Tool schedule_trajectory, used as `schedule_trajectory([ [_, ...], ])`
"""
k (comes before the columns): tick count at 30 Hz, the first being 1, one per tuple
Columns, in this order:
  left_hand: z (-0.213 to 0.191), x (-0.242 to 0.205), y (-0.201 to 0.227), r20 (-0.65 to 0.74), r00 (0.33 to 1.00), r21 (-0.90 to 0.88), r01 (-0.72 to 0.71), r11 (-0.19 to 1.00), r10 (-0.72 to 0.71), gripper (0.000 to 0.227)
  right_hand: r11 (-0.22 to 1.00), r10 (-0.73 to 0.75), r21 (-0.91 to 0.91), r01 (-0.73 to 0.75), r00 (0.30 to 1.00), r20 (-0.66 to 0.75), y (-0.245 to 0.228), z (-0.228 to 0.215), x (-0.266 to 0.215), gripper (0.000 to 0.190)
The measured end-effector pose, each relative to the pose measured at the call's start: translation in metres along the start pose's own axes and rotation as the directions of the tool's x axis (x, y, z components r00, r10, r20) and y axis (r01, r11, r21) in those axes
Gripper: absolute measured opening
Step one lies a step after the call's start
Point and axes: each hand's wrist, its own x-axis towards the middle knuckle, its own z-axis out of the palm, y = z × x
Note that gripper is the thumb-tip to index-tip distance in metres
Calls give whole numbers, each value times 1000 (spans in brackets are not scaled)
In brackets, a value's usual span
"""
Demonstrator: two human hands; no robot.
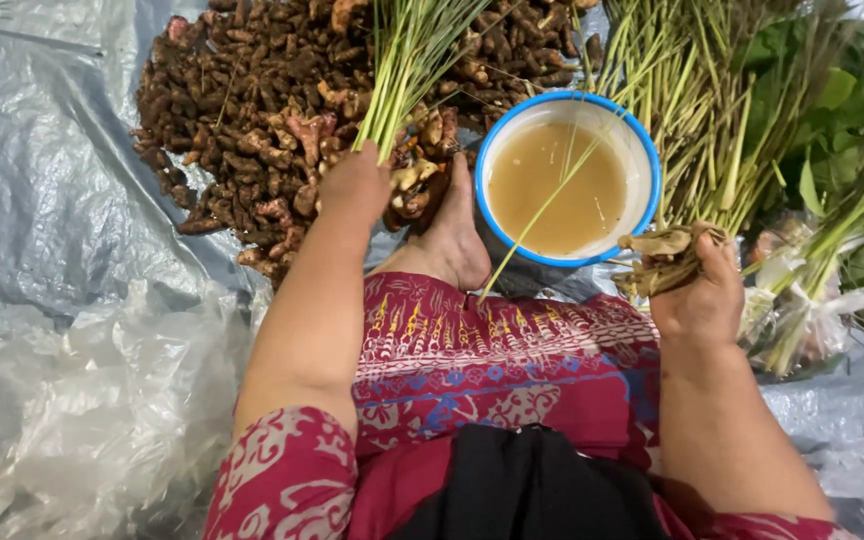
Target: Cleaning lemongrass stalks and ginger roots by dipping them in a bowl of water while sitting on a tarp.
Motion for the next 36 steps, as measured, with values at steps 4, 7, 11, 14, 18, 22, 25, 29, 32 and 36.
schedule_trajectory([
  [4,-31,-62,87,58,969,-36,-238,971,240,37,1000,-6,-28,7,999,49,4,7,-5,10],
  [7,-21,-114,143,367,897,-64,-238,969,245,85,998,-31,-43,34,997,76,4,8,-6,12],
  [11,145,-49,86,278,889,153,-416,896,364,46,999,-39,-29,41,995,94,4,14,-18,13],
  [14,174,-33,73,194,894,126,-432,893,405,36,998,-19,-49,26,989,144,10,1,-2,14],
  [18,149,-47,68,148,904,-81,-393,916,401,32,996,22,-86,-2,972,236,18,2,-2,20],
  [22,132,-71,72,178,906,-374,-299,878,385,31,980,200,-48,-195,921,335,13,39,-55,30],
  [25,136,-86,71,120,861,-637,-315,703,495,17,933,354,-71,-354,861,364,2,87,-96,22],
  [29,120,-110,78,203,852,-630,-263,730,482,32,890,453,-133,-436,812,367,60,76,-83,22],
  [32,114,-126,72,259,862,-593,-214,776,435,37,934,356,-163,-317,833,424,95,50,-71,45],
  [36,101,-146,65,212,812,-841,-132,525,544,21,947,314,-152,-282,913,261,82,61,-94,36],
])
